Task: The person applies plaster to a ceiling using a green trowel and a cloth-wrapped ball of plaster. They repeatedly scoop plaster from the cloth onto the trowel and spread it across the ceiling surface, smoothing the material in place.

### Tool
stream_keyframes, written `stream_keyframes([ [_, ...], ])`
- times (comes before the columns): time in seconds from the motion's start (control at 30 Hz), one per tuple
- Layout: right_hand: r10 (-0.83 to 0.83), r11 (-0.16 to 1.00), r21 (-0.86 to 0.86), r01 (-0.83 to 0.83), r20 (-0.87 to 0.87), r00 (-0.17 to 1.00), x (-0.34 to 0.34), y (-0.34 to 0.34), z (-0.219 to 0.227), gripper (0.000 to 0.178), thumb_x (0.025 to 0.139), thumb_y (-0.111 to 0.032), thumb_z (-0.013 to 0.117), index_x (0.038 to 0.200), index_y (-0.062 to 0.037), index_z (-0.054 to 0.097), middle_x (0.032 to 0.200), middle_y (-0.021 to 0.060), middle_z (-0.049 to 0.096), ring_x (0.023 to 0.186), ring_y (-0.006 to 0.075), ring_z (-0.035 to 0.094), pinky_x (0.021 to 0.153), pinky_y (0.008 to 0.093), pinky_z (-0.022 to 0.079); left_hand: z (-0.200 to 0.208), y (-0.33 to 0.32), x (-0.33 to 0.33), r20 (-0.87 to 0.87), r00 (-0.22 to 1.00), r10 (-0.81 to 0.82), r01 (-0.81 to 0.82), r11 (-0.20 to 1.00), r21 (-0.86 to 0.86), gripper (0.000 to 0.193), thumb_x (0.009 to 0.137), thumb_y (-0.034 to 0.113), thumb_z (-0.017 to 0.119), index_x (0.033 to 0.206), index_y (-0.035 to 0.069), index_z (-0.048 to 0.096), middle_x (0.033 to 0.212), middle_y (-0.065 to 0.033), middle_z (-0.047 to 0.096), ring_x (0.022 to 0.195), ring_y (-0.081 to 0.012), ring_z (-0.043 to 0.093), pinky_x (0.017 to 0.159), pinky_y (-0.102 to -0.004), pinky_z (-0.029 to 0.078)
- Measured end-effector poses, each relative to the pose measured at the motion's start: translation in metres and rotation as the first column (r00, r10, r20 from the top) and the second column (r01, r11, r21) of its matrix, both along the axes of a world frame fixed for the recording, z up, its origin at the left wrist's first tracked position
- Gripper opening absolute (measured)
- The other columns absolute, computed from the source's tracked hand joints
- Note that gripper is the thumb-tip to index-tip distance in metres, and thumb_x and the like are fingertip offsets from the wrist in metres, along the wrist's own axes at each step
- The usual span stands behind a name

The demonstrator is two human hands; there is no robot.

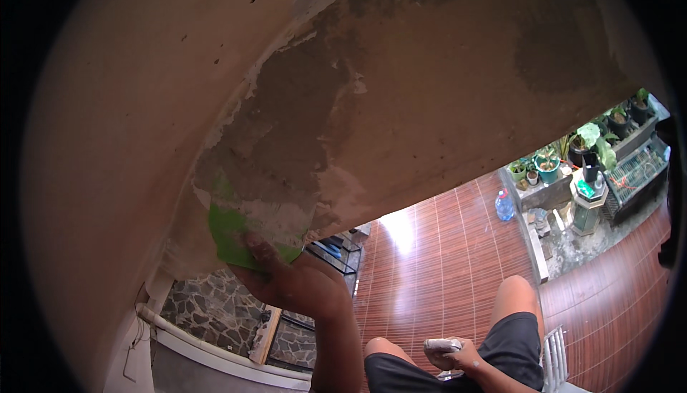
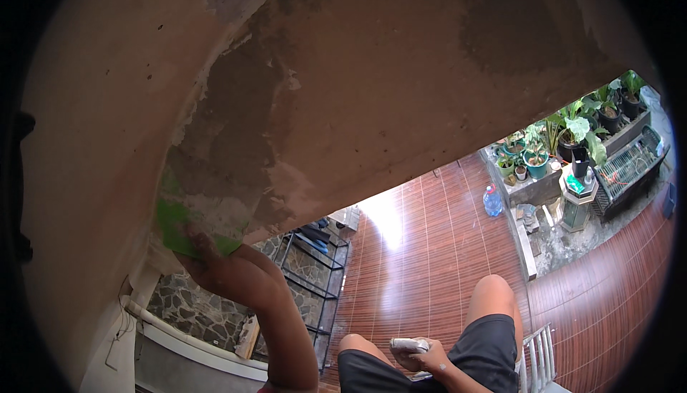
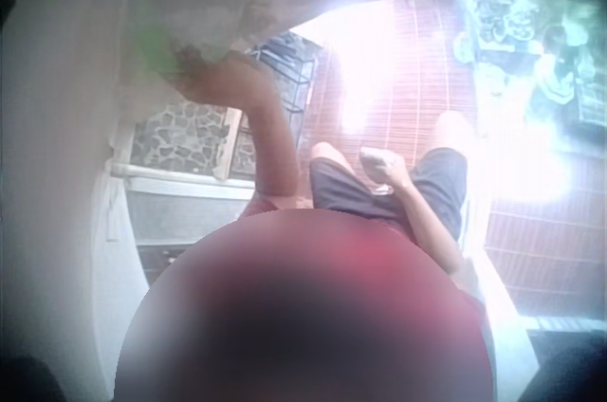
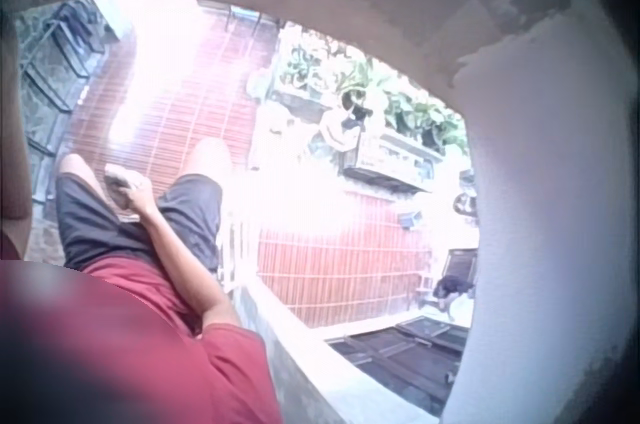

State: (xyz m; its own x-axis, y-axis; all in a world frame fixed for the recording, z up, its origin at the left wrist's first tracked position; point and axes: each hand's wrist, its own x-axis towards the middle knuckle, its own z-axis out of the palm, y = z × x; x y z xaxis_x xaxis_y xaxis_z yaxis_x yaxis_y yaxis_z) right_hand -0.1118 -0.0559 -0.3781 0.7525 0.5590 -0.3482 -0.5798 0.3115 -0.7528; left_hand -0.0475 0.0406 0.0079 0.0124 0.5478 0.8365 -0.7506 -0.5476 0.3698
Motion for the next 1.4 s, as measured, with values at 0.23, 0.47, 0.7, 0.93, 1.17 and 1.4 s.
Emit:
stream_keyframes([
  [0.23, -0.008, 1.000, 0.028, 0.007, 0.037, 0.999, -0.002, 0.001, -0.008, 0.043, 0.070, -0.002, 0.080, 0.110, 0.0012, 0.066, 0.104, 0.0107, 0.070, 0.091, 0.0171, 0.068, 0.084, 0.0297, 0.055, -0.010, 0.001, 0.017, 0.161, 0.952, 0.260, -0.281, 0.950, 0.133, 0.053, 0.098, 0.026, 0.053, 0.137, -0.008, 0.037, 0.131, -0.0246, 0.050, 0.117, -0.0317, 0.057, 0.098, -0.0445, 0.049],
  [0.47, 0.035, 0.998, -0.054, -0.033, 0.051, 0.998, -0.003, 0.002, -0.016, 0.045, 0.071, -0.002, 0.080, 0.113, 0.0014, 0.064, 0.106, 0.0098, 0.070, 0.094, 0.0165, 0.067, 0.086, 0.0297, 0.053, 0.050, 0.040, 0.070, 0.428, 0.895, 0.123, -0.445, 0.225, 0.867, 0.033, 0.093, 0.006, 0.044, 0.122, 0.010, 0.060, 0.130, -0.0232, 0.057, 0.121, -0.0386, 0.055, 0.099, -0.0530, 0.045],
  [0.7, 0.045, 0.999, 0.016, -0.046, 0.040, 0.998, -0.002, -0.001, 0.007, 0.043, 0.075, -0.002, 0.078, 0.115, 0.0032, 0.063, 0.107, 0.0127, 0.069, 0.094, 0.0174, 0.068, 0.084, 0.0290, 0.054, 0.099, 0.035, 0.090, 0.360, 0.904, 0.232, -0.367, -0.014, 0.930, 0.056, 0.075, 0.005, 0.057, 0.129, 0.020, 0.060, 0.139, -0.0138, 0.053, 0.128, -0.0346, 0.050, 0.107, -0.0548, 0.036],
  [0.93, 0.046, 0.999, -0.020, -0.046, 0.004, 0.999, -0.002, -0.002, 0.031, 0.039, 0.070, 0.001, 0.078, 0.108, 0.0021, 0.066, 0.100, 0.0087, 0.070, 0.089, 0.0147, 0.067, 0.081, 0.0276, 0.053, 0.107, 0.033, 0.093, 0.292, 0.881, 0.373, -0.309, -0.017, 0.951, 0.065, 0.074, -0.002, 0.057, 0.134, 0.021, 0.057, 0.146, -0.0160, 0.044, 0.133, -0.0380, 0.044, 0.109, -0.0608, 0.031],
  [1.17, 0.067, 0.997, -0.049, -0.064, 0.047, 0.997, -0.005, 0.002, 0.016, 0.040, 0.073, -0.005, 0.082, 0.110, 0.0006, 0.067, 0.104, 0.0100, 0.071, 0.092, 0.0150, 0.068, 0.084, 0.0283, 0.054, 0.076, 0.028, 0.104, 0.289, 0.873, 0.393, -0.315, 0.000, 0.949, 0.073, 0.070, -0.001, 0.064, 0.139, 0.023, 0.052, 0.149, -0.0203, 0.039, 0.136, -0.0417, 0.039, 0.108, -0.0657, 0.028],
  [1.4, 0.046, 0.998, -0.041, -0.043, 0.071, 0.996, -0.008, 0.009, -0.012, 0.041, 0.073, -0.007, 0.083, 0.110, 0.0007, 0.066, 0.103, 0.0101, 0.071, 0.092, 0.0147, 0.067, 0.085, 0.0279, 0.053, 0.052, 0.037, 0.080, 0.194, 0.894, 0.404, -0.204, -0.018, 0.979, 0.067, 0.074, 0.001, 0.063, 0.137, 0.022, 0.052, 0.148, -0.0197, 0.041, 0.136, -0.0396, 0.040, 0.107, -0.0647, 0.031],
])
